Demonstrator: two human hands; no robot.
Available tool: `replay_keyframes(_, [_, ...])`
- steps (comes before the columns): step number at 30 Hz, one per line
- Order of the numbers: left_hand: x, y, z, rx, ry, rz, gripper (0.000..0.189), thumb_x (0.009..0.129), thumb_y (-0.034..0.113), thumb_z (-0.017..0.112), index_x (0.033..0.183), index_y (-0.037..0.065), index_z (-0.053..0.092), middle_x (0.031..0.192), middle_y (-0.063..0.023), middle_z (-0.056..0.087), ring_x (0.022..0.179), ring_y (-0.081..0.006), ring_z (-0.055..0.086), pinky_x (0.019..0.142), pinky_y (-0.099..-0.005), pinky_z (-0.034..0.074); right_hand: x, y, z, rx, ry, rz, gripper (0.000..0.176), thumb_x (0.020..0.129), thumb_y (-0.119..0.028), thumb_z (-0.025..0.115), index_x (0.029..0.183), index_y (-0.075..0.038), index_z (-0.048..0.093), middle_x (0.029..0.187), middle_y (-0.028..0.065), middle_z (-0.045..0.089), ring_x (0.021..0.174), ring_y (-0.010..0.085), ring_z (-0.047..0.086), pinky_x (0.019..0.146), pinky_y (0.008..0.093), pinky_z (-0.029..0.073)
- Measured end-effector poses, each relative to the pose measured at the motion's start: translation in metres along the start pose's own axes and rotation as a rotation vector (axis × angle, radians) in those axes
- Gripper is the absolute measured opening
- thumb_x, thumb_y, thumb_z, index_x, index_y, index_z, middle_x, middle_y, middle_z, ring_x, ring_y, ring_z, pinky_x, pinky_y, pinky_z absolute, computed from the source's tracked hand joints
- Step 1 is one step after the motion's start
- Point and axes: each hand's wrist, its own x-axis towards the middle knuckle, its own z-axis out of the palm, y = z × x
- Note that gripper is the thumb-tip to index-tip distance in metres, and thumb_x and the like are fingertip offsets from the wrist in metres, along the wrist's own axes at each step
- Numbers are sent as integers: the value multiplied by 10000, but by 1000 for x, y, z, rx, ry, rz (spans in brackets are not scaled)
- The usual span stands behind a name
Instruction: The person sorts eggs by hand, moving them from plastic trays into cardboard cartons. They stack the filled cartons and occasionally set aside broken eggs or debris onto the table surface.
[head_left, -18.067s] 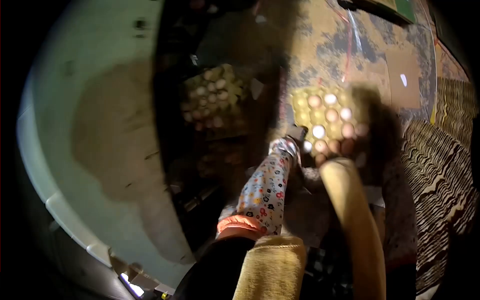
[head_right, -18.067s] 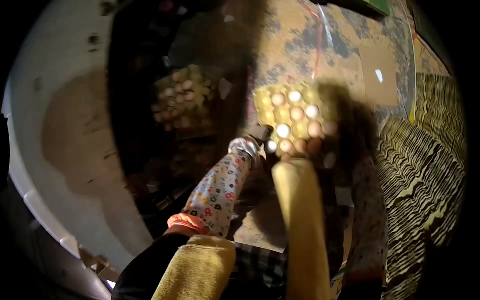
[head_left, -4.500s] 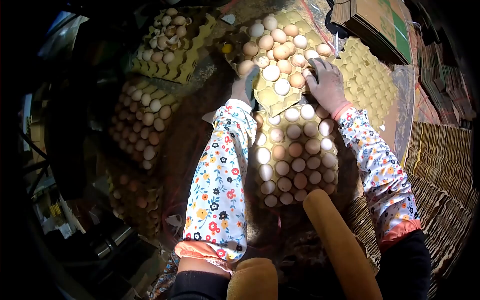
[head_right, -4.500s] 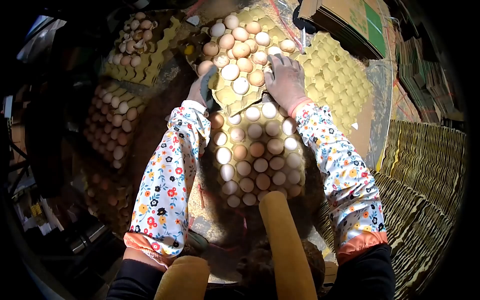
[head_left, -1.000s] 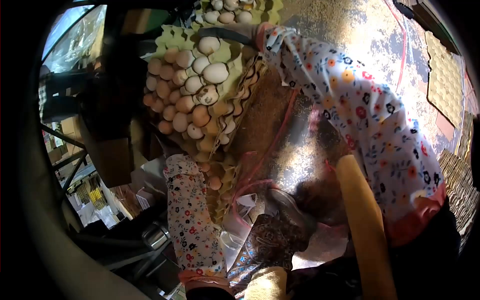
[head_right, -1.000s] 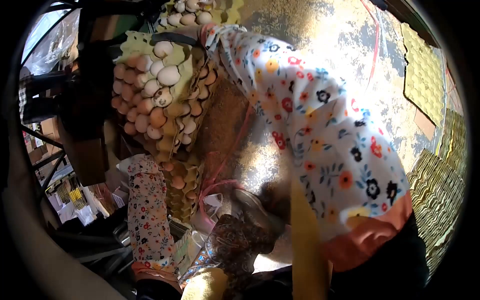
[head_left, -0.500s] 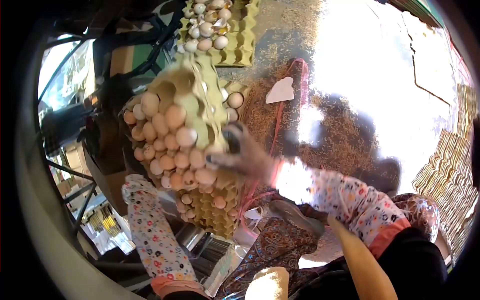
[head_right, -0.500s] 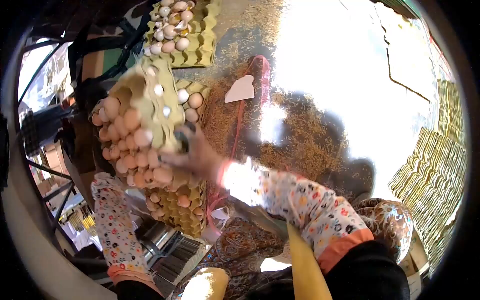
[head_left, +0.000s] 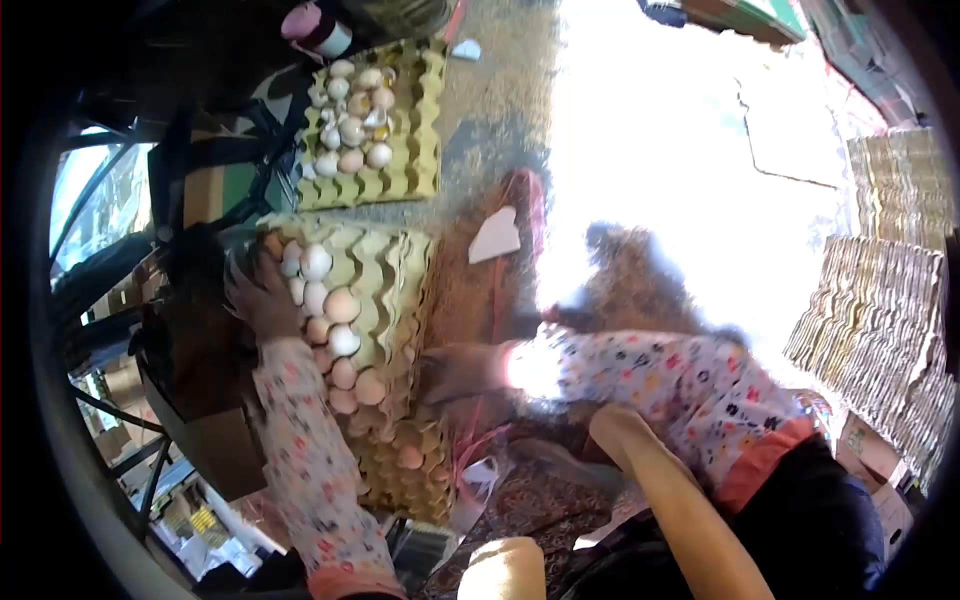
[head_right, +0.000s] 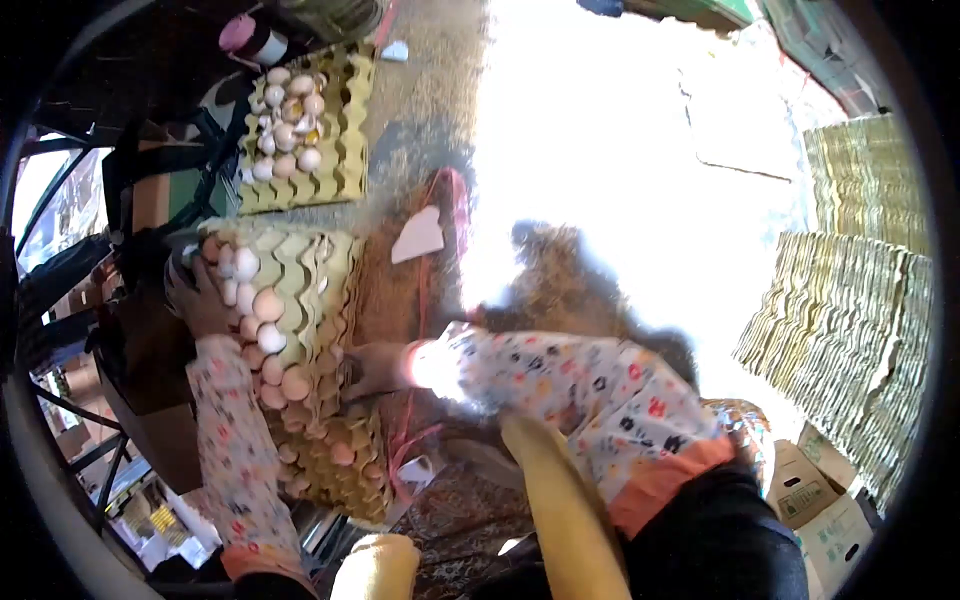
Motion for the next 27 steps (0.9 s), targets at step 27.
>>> replay_keyframes(27, [16, 437, -368, -1658, -727, -299, 395, 968, 218, 471, 1273, -32, 495, 1222, -170, 563, 1078, -260, 571, 939, -366, 457, -355, -279, -68, -546, 1478, -6, 659, 684, -354, 717, 1276, -139, 523, 1295, 198, 430, 1162, 379, 471, 988, 463, 383])
